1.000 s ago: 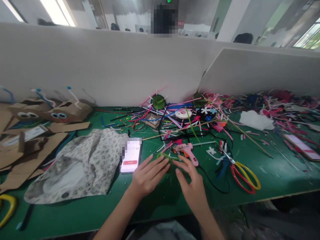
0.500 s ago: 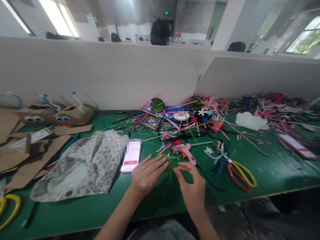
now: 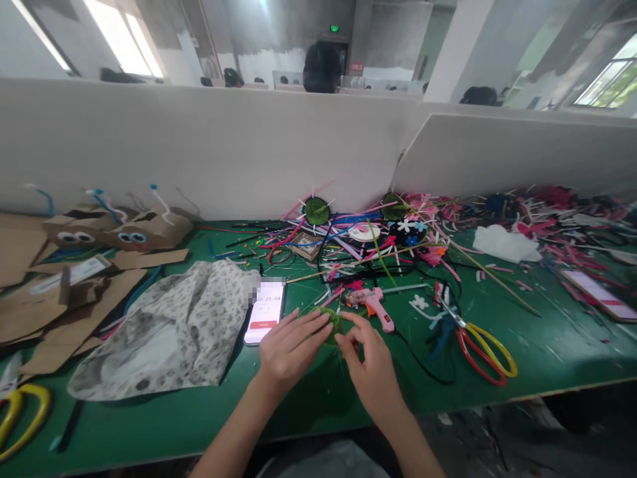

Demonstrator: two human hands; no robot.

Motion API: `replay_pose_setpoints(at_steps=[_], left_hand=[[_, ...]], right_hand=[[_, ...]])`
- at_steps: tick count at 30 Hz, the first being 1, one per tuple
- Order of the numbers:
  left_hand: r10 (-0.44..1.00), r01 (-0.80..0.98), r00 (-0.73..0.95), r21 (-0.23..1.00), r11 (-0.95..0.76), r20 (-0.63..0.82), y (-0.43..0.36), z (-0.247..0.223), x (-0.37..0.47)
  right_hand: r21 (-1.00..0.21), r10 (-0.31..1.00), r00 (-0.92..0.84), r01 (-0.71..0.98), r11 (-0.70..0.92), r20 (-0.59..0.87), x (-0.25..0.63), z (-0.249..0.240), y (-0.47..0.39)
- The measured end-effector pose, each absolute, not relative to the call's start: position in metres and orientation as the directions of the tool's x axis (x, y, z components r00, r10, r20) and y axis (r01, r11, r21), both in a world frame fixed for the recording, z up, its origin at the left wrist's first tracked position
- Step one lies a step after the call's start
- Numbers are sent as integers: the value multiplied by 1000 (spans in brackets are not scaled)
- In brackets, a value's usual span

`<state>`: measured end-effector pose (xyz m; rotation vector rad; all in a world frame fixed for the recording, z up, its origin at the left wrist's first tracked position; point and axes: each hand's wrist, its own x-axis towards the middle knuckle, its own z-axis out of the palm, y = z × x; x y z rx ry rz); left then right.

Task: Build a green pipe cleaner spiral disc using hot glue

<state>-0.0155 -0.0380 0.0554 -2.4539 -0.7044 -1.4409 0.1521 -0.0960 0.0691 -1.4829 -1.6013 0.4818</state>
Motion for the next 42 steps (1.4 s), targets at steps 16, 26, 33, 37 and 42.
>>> replay_pose_setpoints(at_steps=[16,26,33,37,42], left_hand=[[383,264,236,320,-910,893,-35,44,-18],[427,373,130,355,-857,895,-44,44,-24],[398,458,114,308,-834,910,-45,52,-24],[353,471,116,262,-842,928,-40,53,-23],[347,491,145,238,-838,926,-36,46,-22]], right_hand=[[-811,867,394,584,20,306,216,52,-115],[-842,969,73,513,166,235,165,75,-96],[-777,932,-50,537,329,360,163,66,-96],[-705,844,77,593,389,531,165,63,-96],[-718,891,17,600,354,454,159,67,-89]])
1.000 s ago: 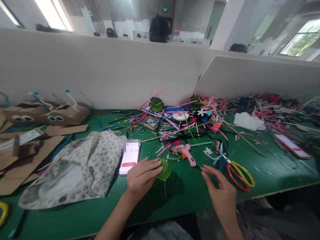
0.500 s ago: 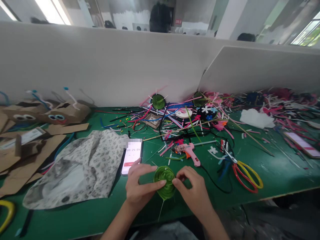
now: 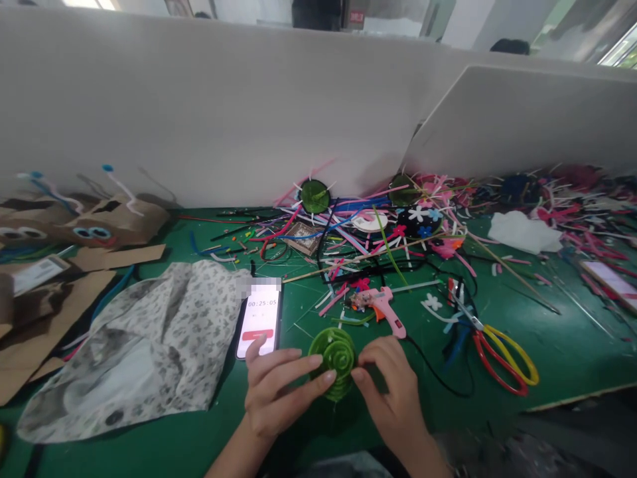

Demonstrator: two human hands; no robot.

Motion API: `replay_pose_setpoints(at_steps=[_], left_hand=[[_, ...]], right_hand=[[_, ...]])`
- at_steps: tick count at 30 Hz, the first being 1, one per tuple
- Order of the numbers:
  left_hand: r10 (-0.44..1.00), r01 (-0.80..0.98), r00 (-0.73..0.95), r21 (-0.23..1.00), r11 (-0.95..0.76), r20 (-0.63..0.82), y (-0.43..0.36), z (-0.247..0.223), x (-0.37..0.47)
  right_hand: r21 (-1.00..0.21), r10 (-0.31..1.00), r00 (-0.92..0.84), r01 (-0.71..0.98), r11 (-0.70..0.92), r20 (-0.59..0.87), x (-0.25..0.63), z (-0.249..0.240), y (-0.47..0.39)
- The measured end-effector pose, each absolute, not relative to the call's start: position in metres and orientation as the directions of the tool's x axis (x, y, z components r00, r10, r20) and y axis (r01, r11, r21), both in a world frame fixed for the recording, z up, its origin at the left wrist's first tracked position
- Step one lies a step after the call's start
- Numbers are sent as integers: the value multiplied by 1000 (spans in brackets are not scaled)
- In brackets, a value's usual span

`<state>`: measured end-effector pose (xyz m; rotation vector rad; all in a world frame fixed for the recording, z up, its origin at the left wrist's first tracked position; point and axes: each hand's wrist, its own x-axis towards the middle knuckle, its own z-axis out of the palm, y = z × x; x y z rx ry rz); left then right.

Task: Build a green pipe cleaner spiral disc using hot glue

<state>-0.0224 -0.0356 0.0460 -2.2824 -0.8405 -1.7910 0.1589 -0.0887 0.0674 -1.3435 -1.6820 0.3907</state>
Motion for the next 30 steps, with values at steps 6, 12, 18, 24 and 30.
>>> replay_pose_setpoints(at_steps=[6,12,18,24,30], left_hand=[[345,484,192,217,-848,919,-26,40,-27],[360,472,142,257,-844,922,-15,38,-25],[378,430,243,250,-867,893,-11,36,-18],[395,393,220,290,-873,892,-8,41,-17],[398,424,220,280,-861,891,-3,42,-21]], right_hand=[[-751,898,80,583,309,432,178,58,-69],[-834,797,478,549,58,370,225,48,-50],[-792,933,-43,516,328,358,190,85,-34],[-810,896,-365,427,403,254,184,97,-17],[-800,928,-153,471,370,339,191,99,-14]])
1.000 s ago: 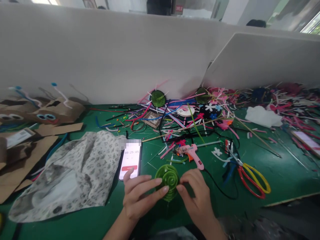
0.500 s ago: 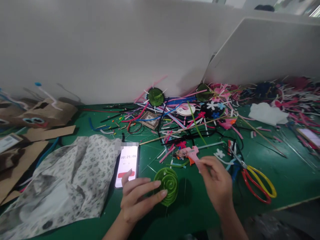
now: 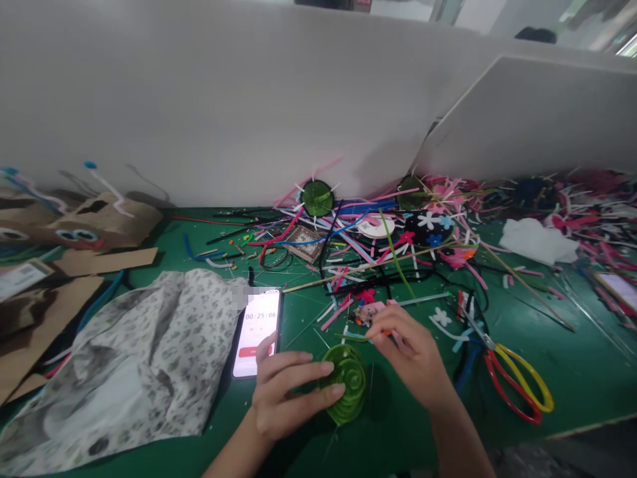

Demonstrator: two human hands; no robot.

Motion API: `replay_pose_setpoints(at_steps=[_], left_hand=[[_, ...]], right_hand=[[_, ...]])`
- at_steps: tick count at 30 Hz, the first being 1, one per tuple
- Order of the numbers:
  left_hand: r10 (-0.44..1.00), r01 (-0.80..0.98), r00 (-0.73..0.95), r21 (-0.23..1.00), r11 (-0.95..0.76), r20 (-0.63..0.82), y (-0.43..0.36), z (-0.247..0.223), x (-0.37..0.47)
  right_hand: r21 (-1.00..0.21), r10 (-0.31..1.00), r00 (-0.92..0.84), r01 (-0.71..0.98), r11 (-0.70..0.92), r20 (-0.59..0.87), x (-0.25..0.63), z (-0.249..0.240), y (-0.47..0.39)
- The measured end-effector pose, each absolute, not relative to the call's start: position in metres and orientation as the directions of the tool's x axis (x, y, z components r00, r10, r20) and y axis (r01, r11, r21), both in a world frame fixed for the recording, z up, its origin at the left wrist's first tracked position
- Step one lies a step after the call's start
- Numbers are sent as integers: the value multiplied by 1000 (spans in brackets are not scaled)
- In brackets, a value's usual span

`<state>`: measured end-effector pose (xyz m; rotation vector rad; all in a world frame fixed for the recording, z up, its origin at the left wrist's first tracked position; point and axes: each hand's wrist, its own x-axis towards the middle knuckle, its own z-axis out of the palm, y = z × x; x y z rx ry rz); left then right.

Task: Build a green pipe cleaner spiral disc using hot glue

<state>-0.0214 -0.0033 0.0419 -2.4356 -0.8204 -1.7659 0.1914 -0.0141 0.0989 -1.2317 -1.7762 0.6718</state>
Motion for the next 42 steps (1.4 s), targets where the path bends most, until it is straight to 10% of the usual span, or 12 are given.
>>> replay_pose_setpoints(at_steps=[16,26,33,39,42], left_hand=[[456,337,207,374,-864,866,-13,53,-20],[299,382,283,179,-907,911,-33,59,-34],[237,454,193,127,-882,952,-49,54,-41],[213,503,207,83,-860,955,-64,64,-45],[201,509,228,60,-859,953,-68,70,-42]], right_hand=[[-782,908,-348,489,387,232,172,109,-34],[-936,968,227,353,16,102,185,81,-43],[-827,972,218,560,-57,81,203,57,-63],[-781,949,258,624,-19,183,202,63,-79],[-746,899,138,618,250,415,184,84,-86]])
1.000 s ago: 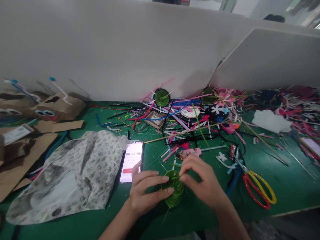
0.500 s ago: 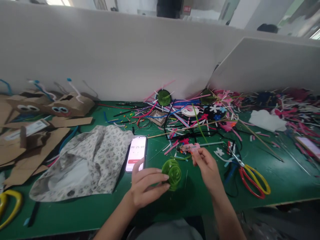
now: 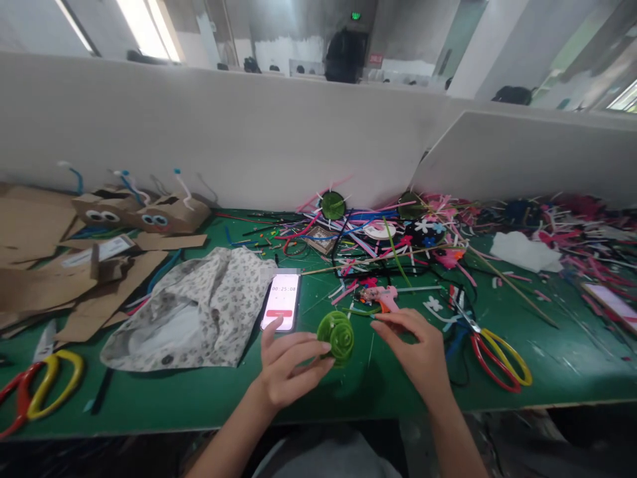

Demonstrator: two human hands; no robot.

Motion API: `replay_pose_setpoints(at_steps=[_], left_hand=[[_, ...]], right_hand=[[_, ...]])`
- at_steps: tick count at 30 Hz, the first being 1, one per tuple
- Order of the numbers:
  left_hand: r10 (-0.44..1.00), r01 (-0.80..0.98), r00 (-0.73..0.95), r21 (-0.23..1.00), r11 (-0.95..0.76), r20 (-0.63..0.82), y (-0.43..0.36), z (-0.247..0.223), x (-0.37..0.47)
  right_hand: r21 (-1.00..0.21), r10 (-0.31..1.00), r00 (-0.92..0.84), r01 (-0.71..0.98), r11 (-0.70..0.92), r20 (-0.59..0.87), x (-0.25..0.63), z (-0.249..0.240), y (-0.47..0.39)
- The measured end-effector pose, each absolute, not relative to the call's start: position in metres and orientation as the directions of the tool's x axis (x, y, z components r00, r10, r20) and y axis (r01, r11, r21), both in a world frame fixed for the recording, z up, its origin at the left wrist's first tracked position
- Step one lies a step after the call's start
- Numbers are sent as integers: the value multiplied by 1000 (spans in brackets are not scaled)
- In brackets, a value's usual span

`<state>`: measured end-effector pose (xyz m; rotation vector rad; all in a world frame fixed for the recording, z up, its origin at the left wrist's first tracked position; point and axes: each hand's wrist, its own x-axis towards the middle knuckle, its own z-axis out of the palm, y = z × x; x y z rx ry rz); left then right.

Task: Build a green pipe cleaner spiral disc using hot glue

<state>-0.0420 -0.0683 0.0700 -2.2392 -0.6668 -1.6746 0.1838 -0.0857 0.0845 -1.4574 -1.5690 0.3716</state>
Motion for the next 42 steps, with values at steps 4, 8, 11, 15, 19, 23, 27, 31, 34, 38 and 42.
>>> replay_pose_setpoints(at_steps=[4,8,11,15,19,23,27,31,34,38,42], left_hand=[[215,509,222,75,-858,951,-72,71,-36],[209,501,244,62,-863,947,-72,69,-33],[222,497,247,73,-865,943,-70,65,-29],[256,520,236,100,-848,937,-64,58,-23],[255,513,227,107,-852,940,-58,52,-21],[278,499,214,140,-855,937,-53,49,-22],[277,478,221,144,-867,935,-46,44,-19],[312,477,222,176,-861,924,-39,38,-13],[383,471,194,256,-844,903,-33,35,-11],[409,442,186,295,-847,894,-22,32,-6],[466,452,207,338,-826,860,-10,27,3]], right_hand=[[-580,770,-116,591,561,627,152,100,-92],[-518,680,-62,598,611,731,132,90,-94],[-472,605,15,643,604,796,128,75,-95],[-497,607,85,668,554,790,128,60,-94],[-688,629,349,577,440,695,144,54,-86],[-829,578,595,429,359,558,169,59,-78],[-753,754,292,538,379,589,170,69,-76],[-704,815,94,566,428,571,153,67,-75],[-762,844,107,500,412,526,151,59,-71],[-816,879,126,451,362,460,157,46,-65],[-909,916,253,361,209,311,158,33,-55]])
